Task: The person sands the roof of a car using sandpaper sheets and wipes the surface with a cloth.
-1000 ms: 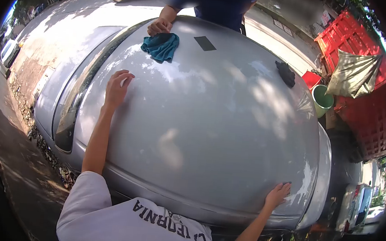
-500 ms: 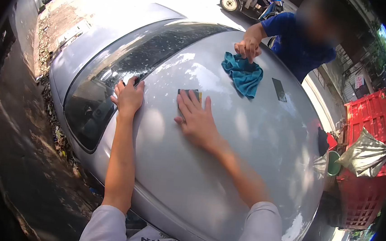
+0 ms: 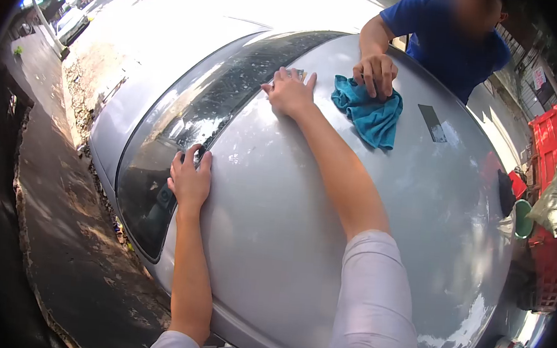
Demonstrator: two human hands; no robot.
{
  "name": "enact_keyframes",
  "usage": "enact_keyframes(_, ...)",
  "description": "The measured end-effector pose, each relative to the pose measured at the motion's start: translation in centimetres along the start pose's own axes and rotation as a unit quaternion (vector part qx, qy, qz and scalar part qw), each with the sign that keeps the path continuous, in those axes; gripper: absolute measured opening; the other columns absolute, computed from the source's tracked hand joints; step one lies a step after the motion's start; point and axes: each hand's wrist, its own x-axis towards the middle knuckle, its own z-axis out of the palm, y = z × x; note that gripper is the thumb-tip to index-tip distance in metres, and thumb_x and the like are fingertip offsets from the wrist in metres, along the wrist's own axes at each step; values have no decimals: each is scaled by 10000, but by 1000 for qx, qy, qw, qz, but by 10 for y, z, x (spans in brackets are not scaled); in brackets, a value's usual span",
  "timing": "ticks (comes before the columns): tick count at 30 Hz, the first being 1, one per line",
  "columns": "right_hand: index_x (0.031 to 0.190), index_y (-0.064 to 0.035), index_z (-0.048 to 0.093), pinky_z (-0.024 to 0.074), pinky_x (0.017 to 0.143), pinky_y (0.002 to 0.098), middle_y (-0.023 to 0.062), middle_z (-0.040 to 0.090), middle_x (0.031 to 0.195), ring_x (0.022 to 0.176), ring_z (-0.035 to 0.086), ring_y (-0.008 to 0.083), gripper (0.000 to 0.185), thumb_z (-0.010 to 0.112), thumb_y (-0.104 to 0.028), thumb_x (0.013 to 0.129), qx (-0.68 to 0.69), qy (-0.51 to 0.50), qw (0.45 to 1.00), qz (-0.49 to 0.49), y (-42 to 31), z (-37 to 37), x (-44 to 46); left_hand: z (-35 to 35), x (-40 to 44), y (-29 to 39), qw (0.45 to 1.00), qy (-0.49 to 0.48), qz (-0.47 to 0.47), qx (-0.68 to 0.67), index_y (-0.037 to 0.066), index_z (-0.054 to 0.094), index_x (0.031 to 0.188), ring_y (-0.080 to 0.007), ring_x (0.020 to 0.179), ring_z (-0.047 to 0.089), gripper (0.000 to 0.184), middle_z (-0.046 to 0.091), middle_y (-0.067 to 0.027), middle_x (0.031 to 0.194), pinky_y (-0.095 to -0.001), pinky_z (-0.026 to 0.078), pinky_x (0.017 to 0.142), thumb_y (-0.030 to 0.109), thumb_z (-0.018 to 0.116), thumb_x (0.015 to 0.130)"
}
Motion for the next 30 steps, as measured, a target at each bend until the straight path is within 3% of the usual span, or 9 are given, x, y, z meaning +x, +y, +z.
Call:
enact_keyframes(3,1522,-39,317,85,1152,658,84,255,1618,1498,193,306,667,240,-501,1047,-30,24,997,66,29,3,39,0,5,1,1000,0,-6,13,259,567,1350,-348,1449,271,464,366,-201,1506,-625,154,1146,466,578,935)
enact_keyframes(10,1472,-17,397,148,1175,589,139,334,1572,1468,272,325,639,387,-469,1021,49,49,968,-241,-52,33,-113,9,6,-11,1000,15,-1,-5,260,590,1320,-312,1424,326,363,410,-152,1488,-595,169,1146,366,527,979)
enact_keyframes(15,1479,6,348,167,1156,603,114,319,1577,1475,236,289,644,334,-462,1036,18,128,991,46,31,10,-28,9,6,-12,1000,15,-3,-13,250,618,1285,-302,1383,387,330,455,-136,1458,-565,206,1131,331,514,983)
enact_keyframes(17,1458,20,383,159,1152,613,132,330,1569,1473,239,299,658,354,-477,1029,31,136,990,-12,-21,38,-58,9,19,-28,1000,27,-9,-11,241,629,1270,-301,1341,450,316,512,-138,1413,-535,243,1121,310,504,988)
enact_keyframes(19,1428,22,426,179,1158,597,157,401,1517,1439,301,345,624,451,-432,1001,44,94,969,-225,-94,53,-145,16,41,-57,970,66,-30,-231,212,640,1251,-281,1184,594,301,640,-125,1256,-444,364,1050,237,497,988)
enact_keyframes(21,1425,19,432,211,1145,607,164,419,1503,1437,310,339,601,463,-407,1001,124,34,909,-395,-120,58,-218,11,44,-67,954,87,-54,-281,178,633,1250,-263,1053,663,305,699,-110,1137,-372,449,952,168,498,978)
enact_keyframes(24,1377,29,490,218,1148,596,139,463,1480,1423,351,330,637,429,-479,997,77,131,939,-309,-69,52,-167,14,54,-81,943,166,-47,-284,164,630,1239,-268,1071,647,300,681,-103,1181,-377,473,930,161,553,950)
enact_keyframes(27,1409,26,449,217,1147,597,134,365,1546,1441,307,352,648,464,-465,986,31,185,982,8,25,24,-97,37,69,-95,958,143,29,-248,169,624,1247,-283,1105,631,316,668,-106,1214,-407,457,955,213,589,936)
enact_keyframes(30,1408,28,450,221,1144,595,169,369,1535,1437,296,388,663,511,-461,965,25,185,979,-86,-21,40,-197,31,54,-78,973,106,-10,-203,198,616,1264,-293,1139,614,358,660,-103,1232,-460,420,988,311,613,924)
